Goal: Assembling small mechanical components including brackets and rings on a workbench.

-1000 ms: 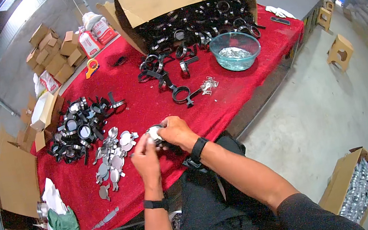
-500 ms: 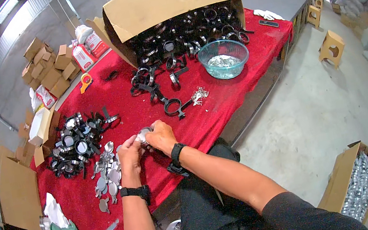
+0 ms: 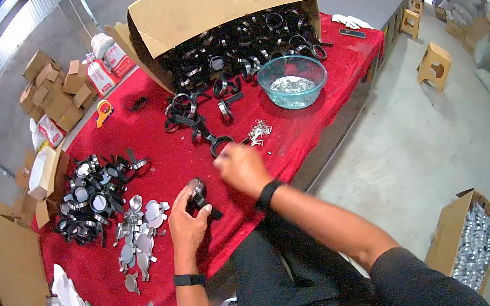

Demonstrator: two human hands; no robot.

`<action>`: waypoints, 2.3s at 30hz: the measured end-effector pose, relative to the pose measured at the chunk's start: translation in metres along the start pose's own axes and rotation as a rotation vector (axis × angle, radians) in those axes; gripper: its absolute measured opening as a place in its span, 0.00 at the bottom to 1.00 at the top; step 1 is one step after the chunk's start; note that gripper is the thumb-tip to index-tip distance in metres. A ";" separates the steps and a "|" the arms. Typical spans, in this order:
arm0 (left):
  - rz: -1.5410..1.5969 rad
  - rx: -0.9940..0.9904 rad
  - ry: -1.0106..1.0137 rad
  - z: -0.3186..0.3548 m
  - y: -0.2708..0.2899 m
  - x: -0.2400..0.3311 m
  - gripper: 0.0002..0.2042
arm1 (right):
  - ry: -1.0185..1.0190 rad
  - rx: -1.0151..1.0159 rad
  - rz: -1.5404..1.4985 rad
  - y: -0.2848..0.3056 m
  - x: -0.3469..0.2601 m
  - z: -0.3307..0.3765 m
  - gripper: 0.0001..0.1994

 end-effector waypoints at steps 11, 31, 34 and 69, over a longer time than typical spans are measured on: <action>0.045 0.017 0.024 -0.001 -0.005 0.010 0.32 | -0.110 -0.065 0.430 0.070 0.144 -0.087 0.11; -0.040 -0.003 -0.126 -0.005 -0.002 0.001 0.32 | -0.045 -0.152 -0.094 0.073 0.044 -0.040 0.05; -0.069 0.001 -0.121 -0.002 -0.002 0.001 0.31 | 0.264 -0.212 -0.024 0.049 0.004 -0.006 0.05; 0.010 -0.005 -0.064 -0.015 0.006 0.002 0.15 | 0.772 -0.025 -0.032 -0.023 -0.022 0.032 0.09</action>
Point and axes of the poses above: each hand's wrist, its own z-axis away from the middle knuckle, its own y-axis out of the back of the hand, x = y × z, the point moved 1 cm from there along -z, towards the middle knuckle, and after that the axes turned 4 degrees about z, right-handed, at the moved point
